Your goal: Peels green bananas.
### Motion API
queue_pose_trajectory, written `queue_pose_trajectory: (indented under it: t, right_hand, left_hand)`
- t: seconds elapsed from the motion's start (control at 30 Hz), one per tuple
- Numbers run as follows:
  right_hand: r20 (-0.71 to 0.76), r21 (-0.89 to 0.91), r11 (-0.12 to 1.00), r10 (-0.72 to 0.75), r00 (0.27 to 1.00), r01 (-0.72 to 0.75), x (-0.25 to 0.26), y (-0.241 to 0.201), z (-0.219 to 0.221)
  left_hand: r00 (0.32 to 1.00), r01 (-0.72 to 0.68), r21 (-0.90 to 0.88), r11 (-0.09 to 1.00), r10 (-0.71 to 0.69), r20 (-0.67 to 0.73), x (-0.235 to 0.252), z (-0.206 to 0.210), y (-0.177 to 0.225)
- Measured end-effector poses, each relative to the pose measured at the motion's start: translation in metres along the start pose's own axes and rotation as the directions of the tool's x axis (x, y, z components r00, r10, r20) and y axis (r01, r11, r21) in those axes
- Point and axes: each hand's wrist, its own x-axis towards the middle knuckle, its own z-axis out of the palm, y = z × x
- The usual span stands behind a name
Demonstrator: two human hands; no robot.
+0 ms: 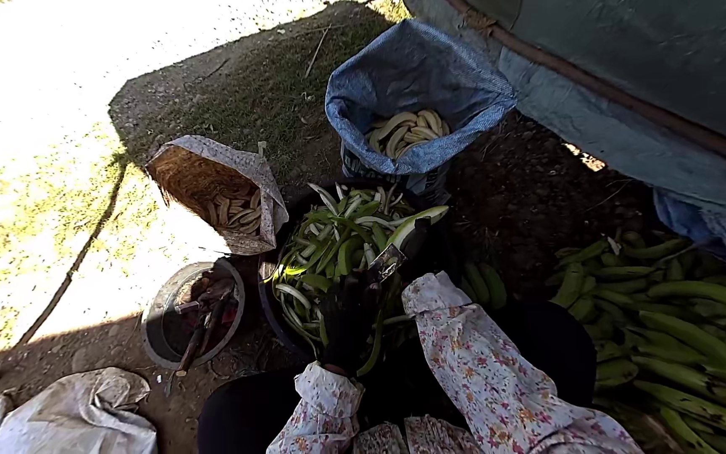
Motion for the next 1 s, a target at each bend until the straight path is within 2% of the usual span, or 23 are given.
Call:
queue_pose_trajectory:
  t: [0.1, 0.17, 0.27, 0.33, 0.37, 0.4, 0.43, 0.47, 0.53, 0.57, 0.63, 0.7, 0.73, 0.8, 0.87, 0.9, 0.93, 1.0]
  right_hand:
    - [0.069, 0.120, 0.991, -0.070, 0.995, 0.062, 0.006, 0.023, 0.012]
    - [0.254, 0.126, 0.989, -0.113, 0.961, 0.083, -0.001, 0.032, 0.008]
    - [0.607, -0.117, 0.975, -0.082, 0.791, 0.191, -0.002, 0.041, -0.016]
    - [0.735, -0.232, 0.929, -0.027, 0.678, 0.288, 0.006, 0.043, -0.025]
    - [0.759, -0.259, 0.914, -0.006, 0.651, 0.312, 0.009, 0.043, -0.027]
    - [0.758, -0.261, 0.918, 0.003, 0.652, 0.299, 0.012, 0.043, -0.029]
    - [0.718, -0.226, 0.944, -0.005, 0.696, 0.240, 0.015, 0.046, -0.028]
    - [0.629, -0.150, 0.977, -0.023, 0.777, 0.151, 0.019, 0.050, -0.025]
    - [0.392, -0.037, 0.998, -0.029, 0.920, 0.048, 0.021, 0.045, -0.020]
    - [0.312, -0.048, 0.997, -0.036, 0.949, 0.053, 0.021, 0.039, -0.019]
    - [0.276, -0.105, 0.992, -0.032, 0.961, 0.063, 0.024, 0.028, -0.020]
    - [0.228, -0.116, 0.992, 0.074, 0.971, -0.049, 0.016, 0.005, -0.017]
    - [0.209, -0.171, 0.984, 0.074, 0.975, -0.038, 0.014, 0.005, -0.013]
    - [0.151, -0.326, 0.934, -0.102, 0.983, 0.147, 0.029, 0.048, 0.007]
    - [0.211, -0.475, 0.851, -0.136, 0.968, 0.223, 0.037, 0.062, 0.011]
    - [0.231, -0.477, 0.848, -0.134, 0.964, 0.232, 0.036, 0.059, 0.010]
    - [0.215, -0.387, 0.895, -0.144, 0.966, 0.220, 0.031, 0.053, 0.008]
    - [0.284, -0.078, 0.983, -0.137, 0.949, 0.166, 0.021, 0.050, 0.004]
  left_hand:
    - [1.000, 0.024, 0.016, 1.000, -0.024, 0.019, 0.021, -0.003, -0.005]
    - [1.000, -0.020, -0.028, 0.999, 0.020, -0.016, 0.044, 0.001, -0.016]
    - [0.996, -0.040, 0.058, 0.998, 0.035, 0.079, 0.088, -0.009, -0.019]
    - [0.994, -0.008, 0.132, 0.991, -0.006, 0.111, 0.109, -0.015, -0.011]
    - [0.994, 0.016, 0.152, 0.988, -0.032, 0.105, 0.116, -0.014, -0.008]
    - [0.995, 0.036, 0.148, 0.988, -0.050, 0.089, 0.119, -0.012, -0.006]
    - [0.994, 0.051, 0.127, 0.991, -0.062, 0.086, 0.118, -0.010, -0.004]
    - [0.993, 0.051, 0.092, 0.994, -0.060, 0.099, 0.112, -0.010, 0.000]
    - [0.996, -0.045, 0.031, 0.998, 0.043, 0.074, 0.089, -0.001, 0.003]
    - [0.991, -0.130, -0.006, 0.992, 0.130, 0.015, 0.073, 0.007, 0.000]
    - [0.956, -0.270, -0.035, 0.962, 0.263, -0.131, 0.042, 0.024, -0.005]
    - [0.950, -0.270, -0.027, 0.962, 0.262, -0.171, 0.021, 0.028, -0.003]
    - [0.951, -0.247, -0.028, 0.969, 0.237, -0.198, 0.014, 0.030, -0.003]
    - [0.950, -0.197, -0.026, 0.980, 0.184, -0.252, 0.011, 0.033, -0.005]
    - [0.971, -0.145, -0.039, 0.989, 0.134, -0.200, 0.016, 0.027, -0.005]
    - [0.979, -0.135, -0.051, 0.990, 0.125, -0.162, 0.022, 0.023, -0.005]
    - [0.980, -0.144, -0.059, 0.988, 0.134, -0.147, 0.030, 0.022, -0.008]
    - [0.994, -0.105, -0.128, 0.986, 0.098, -0.057, 0.048, 0.020, -0.012]
